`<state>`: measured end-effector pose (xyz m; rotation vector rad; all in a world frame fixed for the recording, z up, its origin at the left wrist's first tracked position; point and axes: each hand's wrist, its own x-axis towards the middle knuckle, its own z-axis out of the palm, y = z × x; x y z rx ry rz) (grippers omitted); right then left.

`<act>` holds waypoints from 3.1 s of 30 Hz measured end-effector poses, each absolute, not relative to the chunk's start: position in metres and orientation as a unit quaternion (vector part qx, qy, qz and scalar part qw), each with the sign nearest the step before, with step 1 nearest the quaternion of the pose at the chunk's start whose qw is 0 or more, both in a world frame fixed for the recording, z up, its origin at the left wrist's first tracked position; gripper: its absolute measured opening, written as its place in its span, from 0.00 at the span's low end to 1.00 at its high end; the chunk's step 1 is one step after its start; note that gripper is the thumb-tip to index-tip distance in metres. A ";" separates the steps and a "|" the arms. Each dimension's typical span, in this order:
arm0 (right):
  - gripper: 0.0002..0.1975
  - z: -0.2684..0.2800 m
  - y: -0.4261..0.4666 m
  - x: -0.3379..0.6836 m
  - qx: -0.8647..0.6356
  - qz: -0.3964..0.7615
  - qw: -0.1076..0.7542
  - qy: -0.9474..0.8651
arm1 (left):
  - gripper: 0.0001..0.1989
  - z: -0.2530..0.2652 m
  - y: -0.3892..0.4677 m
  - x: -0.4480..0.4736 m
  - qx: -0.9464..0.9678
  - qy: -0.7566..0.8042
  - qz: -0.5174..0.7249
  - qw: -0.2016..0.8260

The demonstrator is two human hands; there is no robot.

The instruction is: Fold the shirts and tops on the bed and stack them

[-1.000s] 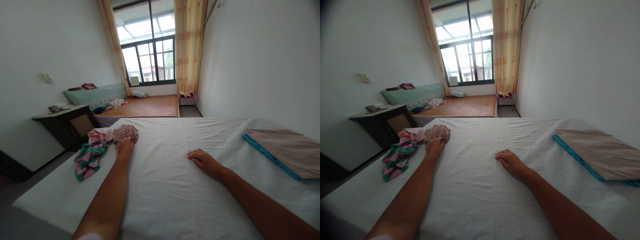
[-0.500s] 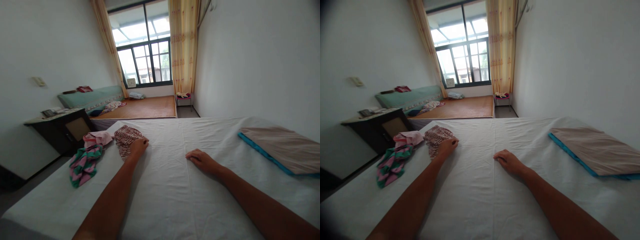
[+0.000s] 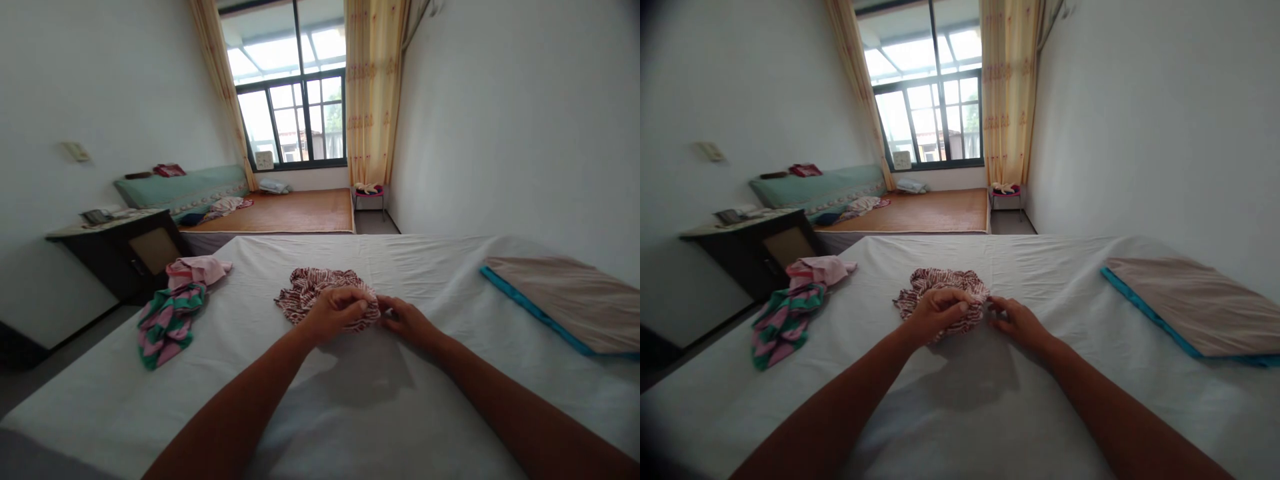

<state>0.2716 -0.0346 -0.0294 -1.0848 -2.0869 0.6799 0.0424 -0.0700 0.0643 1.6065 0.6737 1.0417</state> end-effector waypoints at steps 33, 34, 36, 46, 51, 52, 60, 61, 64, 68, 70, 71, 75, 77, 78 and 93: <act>0.29 -0.007 -0.010 0.315 -0.500 0.271 0.519 -0.639 | 0.14 0.022 -0.001 -0.010 0.749 0.400 0.395 0.350; 0.25 -0.005 -0.014 0.313 -0.491 0.269 0.485 -0.672 | 0.15 0.019 -0.002 -0.011 0.804 0.381 0.329 0.316; 0.18 0.003 -0.024 0.308 -0.454 0.279 0.404 -0.744 | 0.21 0.015 -0.006 -0.013 0.876 0.345 0.215 0.261; 0.14 -0.006 -0.028 0.308 -0.424 0.102 0.272 -0.858 | 0.13 0.022 -0.006 -0.016 0.887 0.430 0.128 0.109; 0.15 -0.007 -0.023 0.323 -0.493 0.052 0.288 -0.820 | 0.16 0.028 -0.009 -0.014 0.843 0.521 0.129 0.030; 0.14 -0.005 -0.023 0.326 -0.508 0.055 0.286 -0.811 | 0.16 0.029 -0.009 -0.014 0.828 0.544 0.134 0.017; 0.07 0.020 -0.025 0.329 -0.577 0.042 0.476 -0.662 | 0.16 0.044 -0.002 -0.030 0.747 0.558 0.354 0.072; 0.07 0.024 -0.029 0.326 -0.568 0.046 0.503 -0.650 | 0.16 0.048 -0.003 -0.030 0.738 0.548 0.386 0.081; 0.09 0.037 -0.042 0.315 -0.536 0.056 0.574 -0.616 | 0.15 0.059 -0.009 -0.028 0.705 0.513 0.476 0.116; 0.15 0.045 -0.053 0.304 -0.508 0.174 0.615 -0.578 | 0.16 0.066 -0.013 -0.024 0.663 0.455 0.549 0.226; 0.17 0.042 -0.050 0.301 -0.496 0.253 0.594 -0.581 | 0.17 0.064 -0.011 -0.022 0.622 0.439 0.573 0.303; 0.18 0.039 -0.047 0.300 -0.488 0.280 0.579 -0.589 | 0.18 0.061 -0.010 -0.021 0.595 0.434 0.581 0.346; 0.23 0.021 -0.033 0.300 -0.436 0.273 0.543 -0.664 | 0.36 0.048 0.001 -0.022 0.523 0.383 0.600 0.468; 0.32 0.014 -0.028 0.303 -0.432 0.230 0.531 -0.692 | 0.40 0.041 0.008 -0.026 0.534 0.363 0.614 0.454; 0.34 0.011 -0.026 0.306 -0.439 0.209 0.521 -0.701 | 0.40 0.037 0.011 -0.029 0.548 0.365 0.615 0.433; 0.08 -0.020 -0.015 0.316 -0.499 0.179 0.391 -0.752 | 0.18 0.013 0.001 -0.031 0.857 0.490 0.152 0.056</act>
